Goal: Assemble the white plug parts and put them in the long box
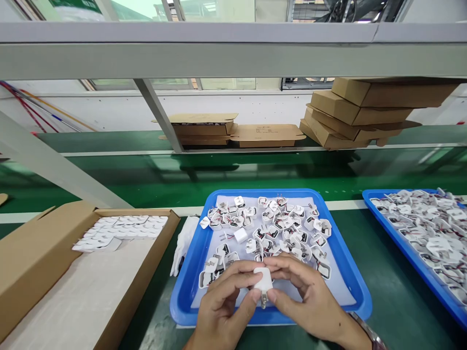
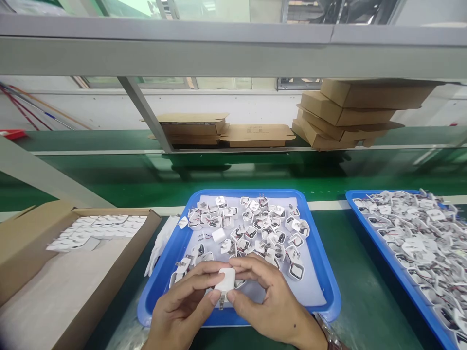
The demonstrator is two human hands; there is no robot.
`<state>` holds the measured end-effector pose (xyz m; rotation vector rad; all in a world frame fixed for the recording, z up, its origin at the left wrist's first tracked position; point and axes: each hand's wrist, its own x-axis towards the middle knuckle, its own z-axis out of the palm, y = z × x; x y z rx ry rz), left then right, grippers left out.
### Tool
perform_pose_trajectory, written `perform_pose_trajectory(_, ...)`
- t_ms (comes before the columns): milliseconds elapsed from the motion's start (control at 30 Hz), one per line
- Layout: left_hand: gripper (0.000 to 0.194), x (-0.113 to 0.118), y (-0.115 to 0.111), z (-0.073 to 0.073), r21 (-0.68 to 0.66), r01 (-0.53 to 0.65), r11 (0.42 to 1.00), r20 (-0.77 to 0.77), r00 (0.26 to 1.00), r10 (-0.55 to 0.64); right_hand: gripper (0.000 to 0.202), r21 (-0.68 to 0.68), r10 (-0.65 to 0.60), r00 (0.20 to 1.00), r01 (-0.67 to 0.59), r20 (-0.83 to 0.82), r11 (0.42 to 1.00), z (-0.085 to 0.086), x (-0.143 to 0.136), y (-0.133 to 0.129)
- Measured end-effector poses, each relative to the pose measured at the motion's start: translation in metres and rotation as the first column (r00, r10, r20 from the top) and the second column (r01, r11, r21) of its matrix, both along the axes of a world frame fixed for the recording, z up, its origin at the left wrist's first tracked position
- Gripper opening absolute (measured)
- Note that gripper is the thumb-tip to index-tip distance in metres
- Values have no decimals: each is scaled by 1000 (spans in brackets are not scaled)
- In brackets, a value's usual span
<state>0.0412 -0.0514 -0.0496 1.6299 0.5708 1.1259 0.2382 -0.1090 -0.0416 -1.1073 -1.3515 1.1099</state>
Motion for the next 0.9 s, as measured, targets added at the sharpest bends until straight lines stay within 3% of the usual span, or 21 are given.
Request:
perform_pose_trajectory(267, 34, 4, -2, -7, -9, 46, 999, 17, 999, -46, 40, 46, -40, 998, 38, 38, 998, -4, -7, 1)
perform_pose_trajectory(533, 19, 5, 7, 0, -162, 17, 987, 42, 999, -10, 35, 15, -51, 991, 49, 126, 999, 0, -1, 0)
perform_pose_trajectory(733, 18, 3, 9, 3, -185, 22, 983, -14, 1000, -25, 38, 176, -122, 941, 68, 316, 982, 0, 0, 1)
perform_pose_trajectory(900, 24, 3, 8, 5, -264, 171, 949, 52, 985, -163, 34, 313, -211, 902, 90, 376, 946, -4, 0, 4)
